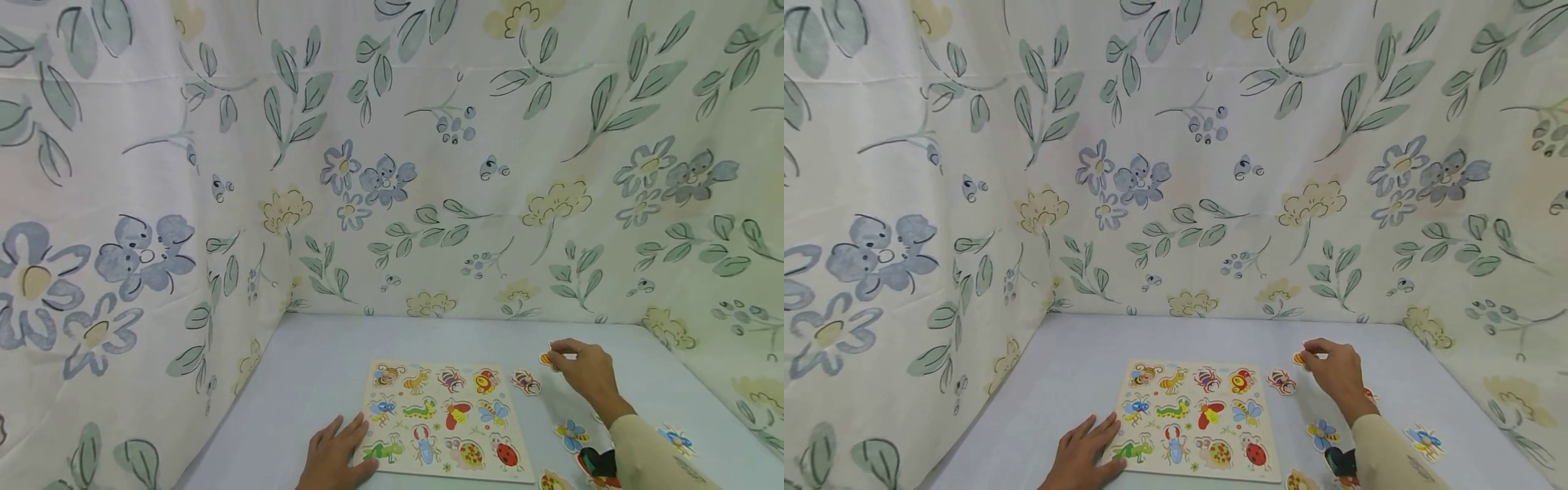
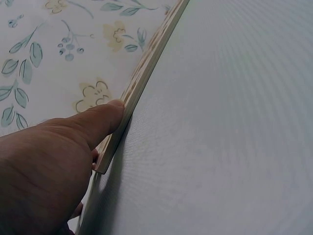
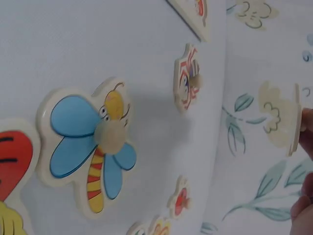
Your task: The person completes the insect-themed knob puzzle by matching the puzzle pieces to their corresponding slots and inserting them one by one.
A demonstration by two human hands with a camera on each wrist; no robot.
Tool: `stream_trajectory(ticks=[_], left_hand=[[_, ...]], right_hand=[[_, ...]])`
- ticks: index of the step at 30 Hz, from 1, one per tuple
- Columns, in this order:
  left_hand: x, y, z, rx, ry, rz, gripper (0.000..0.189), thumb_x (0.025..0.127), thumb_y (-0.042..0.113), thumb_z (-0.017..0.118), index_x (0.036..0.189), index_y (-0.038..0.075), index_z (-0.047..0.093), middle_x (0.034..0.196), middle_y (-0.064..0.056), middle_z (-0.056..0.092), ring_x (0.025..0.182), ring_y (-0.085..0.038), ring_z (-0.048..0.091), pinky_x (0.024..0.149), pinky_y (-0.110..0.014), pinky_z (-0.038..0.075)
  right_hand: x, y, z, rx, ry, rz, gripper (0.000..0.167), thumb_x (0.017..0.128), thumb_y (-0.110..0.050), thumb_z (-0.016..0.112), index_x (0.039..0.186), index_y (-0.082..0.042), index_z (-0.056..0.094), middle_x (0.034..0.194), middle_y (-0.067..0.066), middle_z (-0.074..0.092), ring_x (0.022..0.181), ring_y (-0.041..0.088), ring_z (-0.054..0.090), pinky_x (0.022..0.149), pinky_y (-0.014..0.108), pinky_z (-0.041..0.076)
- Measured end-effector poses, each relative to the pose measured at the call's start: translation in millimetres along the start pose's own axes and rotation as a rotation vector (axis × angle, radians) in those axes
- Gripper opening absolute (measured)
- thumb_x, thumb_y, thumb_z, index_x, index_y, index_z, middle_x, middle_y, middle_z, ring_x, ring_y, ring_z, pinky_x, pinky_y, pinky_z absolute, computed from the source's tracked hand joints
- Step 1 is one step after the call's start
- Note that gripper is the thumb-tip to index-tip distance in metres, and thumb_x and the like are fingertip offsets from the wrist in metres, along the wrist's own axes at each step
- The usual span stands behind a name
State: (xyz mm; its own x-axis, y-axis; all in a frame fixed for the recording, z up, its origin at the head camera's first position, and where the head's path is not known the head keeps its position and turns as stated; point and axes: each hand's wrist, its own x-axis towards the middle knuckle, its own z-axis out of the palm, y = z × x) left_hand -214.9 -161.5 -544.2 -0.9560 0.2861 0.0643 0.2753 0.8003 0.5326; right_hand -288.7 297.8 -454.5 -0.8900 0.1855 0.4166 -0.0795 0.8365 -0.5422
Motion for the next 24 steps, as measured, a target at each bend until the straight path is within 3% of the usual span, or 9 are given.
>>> stream_trajectory(ticks=[3,8,16,24], left_hand=[[-0.6,0.3,-0.9,0.001,0.003,0.009,0.077,0.08,0.061,0.066,0.134,0.007,0.057,0.144,-0.009,0.047,0.133,-0.046,0.03,0.101,-0.069,0.02],[-1.0,1.0,-1.2,0.002,0.008,0.012,0.077,0.08,0.06,0.066,0.134,0.007,0.057,0.144,-0.009,0.047,0.133,-0.046,0.031,0.101,-0.068,0.021],[-1.4,0.1,-1.3,0.014,0.032,0.021,0.077,0.079,0.06,0.067,0.135,0.008,0.057,0.143,-0.008,0.048,0.132,-0.046,0.032,0.1,-0.068,0.022],[-1.1,-2.3,0.0,0.005,0.022,0.018,0.078,0.079,0.062,0.066,0.135,0.009,0.057,0.144,-0.007,0.048,0.132,-0.046,0.032,0.1,-0.068,0.022]], right_hand=[[1.8,-6.8,0.6,0.005,0.005,-0.022,0.022,0.088,-0.017,0.07,0.102,-0.001,0.072,0.085,0.01,0.072,0.1,0.045,0.057,0.074,0.058,0.045],[2.8,-17.4,0.3,0.019,-0.014,-0.043,0.022,0.089,-0.018,0.069,0.104,-0.001,0.072,0.076,0.005,0.072,0.102,0.047,0.056,0.078,0.061,0.044],[6.2,-33.9,5.4,0.043,-0.014,-0.087,0.021,0.089,-0.019,0.071,0.103,-0.003,0.074,0.07,-0.001,0.07,0.092,0.038,0.061,0.064,0.045,0.045],[9.2,-43.5,13.2,0.06,-0.044,-0.079,0.021,0.09,-0.019,0.069,0.104,-0.005,0.074,0.07,-0.002,0.069,0.094,0.038,0.06,0.069,0.051,0.048]])
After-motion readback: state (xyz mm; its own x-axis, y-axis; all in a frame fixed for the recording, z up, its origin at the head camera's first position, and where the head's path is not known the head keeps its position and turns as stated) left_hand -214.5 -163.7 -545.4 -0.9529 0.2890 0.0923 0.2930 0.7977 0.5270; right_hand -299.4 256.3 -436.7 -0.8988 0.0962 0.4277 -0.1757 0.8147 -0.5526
